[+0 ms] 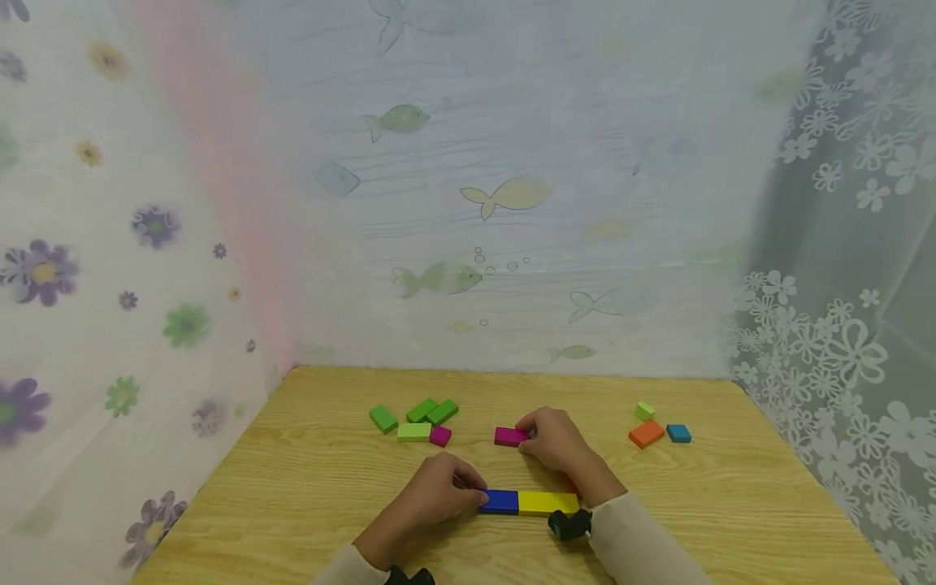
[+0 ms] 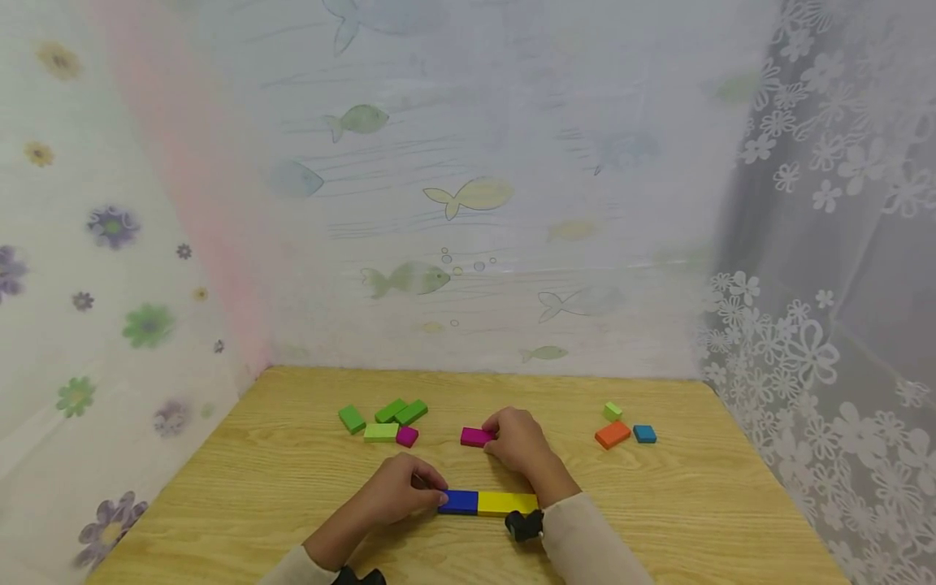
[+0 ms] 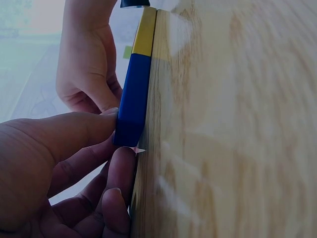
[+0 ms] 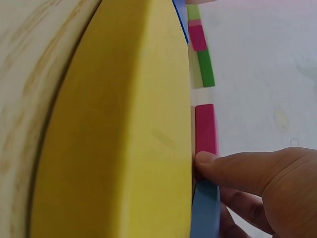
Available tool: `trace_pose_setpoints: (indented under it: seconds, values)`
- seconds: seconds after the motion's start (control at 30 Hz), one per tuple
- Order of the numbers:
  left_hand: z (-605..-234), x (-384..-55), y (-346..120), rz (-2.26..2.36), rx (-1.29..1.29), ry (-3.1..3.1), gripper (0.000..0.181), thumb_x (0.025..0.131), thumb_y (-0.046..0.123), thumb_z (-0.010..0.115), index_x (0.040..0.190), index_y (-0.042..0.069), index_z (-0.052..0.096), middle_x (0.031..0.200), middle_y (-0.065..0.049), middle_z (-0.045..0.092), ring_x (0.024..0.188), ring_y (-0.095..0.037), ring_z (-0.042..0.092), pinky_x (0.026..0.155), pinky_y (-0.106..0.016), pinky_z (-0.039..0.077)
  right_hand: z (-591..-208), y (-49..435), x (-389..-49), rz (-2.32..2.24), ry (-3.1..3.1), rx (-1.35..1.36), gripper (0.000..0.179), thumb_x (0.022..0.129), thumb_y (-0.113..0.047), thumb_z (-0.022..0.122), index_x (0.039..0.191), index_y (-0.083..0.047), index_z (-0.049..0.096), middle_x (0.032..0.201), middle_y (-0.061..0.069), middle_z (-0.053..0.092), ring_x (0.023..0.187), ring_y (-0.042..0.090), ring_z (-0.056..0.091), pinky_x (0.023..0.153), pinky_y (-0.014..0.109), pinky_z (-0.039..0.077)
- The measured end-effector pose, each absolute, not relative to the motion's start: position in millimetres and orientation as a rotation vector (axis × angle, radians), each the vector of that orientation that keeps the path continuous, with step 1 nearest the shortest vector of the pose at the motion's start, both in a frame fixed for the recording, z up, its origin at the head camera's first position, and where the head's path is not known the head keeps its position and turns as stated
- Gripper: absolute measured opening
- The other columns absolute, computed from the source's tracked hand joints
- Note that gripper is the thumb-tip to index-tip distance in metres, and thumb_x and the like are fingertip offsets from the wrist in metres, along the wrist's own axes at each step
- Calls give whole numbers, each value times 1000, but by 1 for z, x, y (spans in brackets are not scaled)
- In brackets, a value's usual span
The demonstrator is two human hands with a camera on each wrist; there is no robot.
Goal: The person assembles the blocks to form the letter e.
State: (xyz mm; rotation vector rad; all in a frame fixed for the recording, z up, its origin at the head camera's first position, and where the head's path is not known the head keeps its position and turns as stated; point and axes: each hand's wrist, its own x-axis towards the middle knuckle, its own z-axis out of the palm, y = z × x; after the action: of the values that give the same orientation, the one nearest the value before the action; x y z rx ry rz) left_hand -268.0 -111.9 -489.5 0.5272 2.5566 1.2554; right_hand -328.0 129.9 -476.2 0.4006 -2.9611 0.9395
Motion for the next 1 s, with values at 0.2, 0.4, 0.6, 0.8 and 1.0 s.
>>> trace_pose_setpoints:
  seconds: [0.2,0.4,0.6,0.8,1.0]
  values:
    - [-490,-268,-112,1255,524,2560,4,87,24,84,89,22,81,85,9,73,80,-13,64,67,-30,52,-477,130,-328,954,-2954,392,29,84,-7,84,112,-9,80,110,6,76,100,23,65,95,45,56]
    - [-491,-269,-112,1253,527,2566,4,87,25,84,89,23,81,85,10,73,80,-13,64,68,-30,52,-478,129,-329,979,-2949,389,30,84,-5,84,114,-8,80,112,7,76,107,26,67,97,47,56]
    - [-491,-269,-112,1252,527,2569,4,87,25,84,89,22,82,85,10,73,80,-13,64,69,-31,52,-481,130,-331,972,-2950,402,31,84,-5,83,114,-7,79,112,7,76,105,25,68,96,47,56]
    - [-491,-269,-112,1254,531,2570,4,87,25,84,89,22,82,85,9,73,80,-13,64,69,-31,52,-482,130,-332,969,-2946,411,32,84,-4,83,115,-6,79,113,8,76,106,26,68,96,47,56]
    - [-489,-268,-112,1250,530,2572,4,87,24,84,89,22,81,85,9,73,80,-13,64,68,-30,52,-482,130,-333,965,-2937,425,32,84,-5,83,115,-6,79,113,8,76,107,26,68,96,47,56]
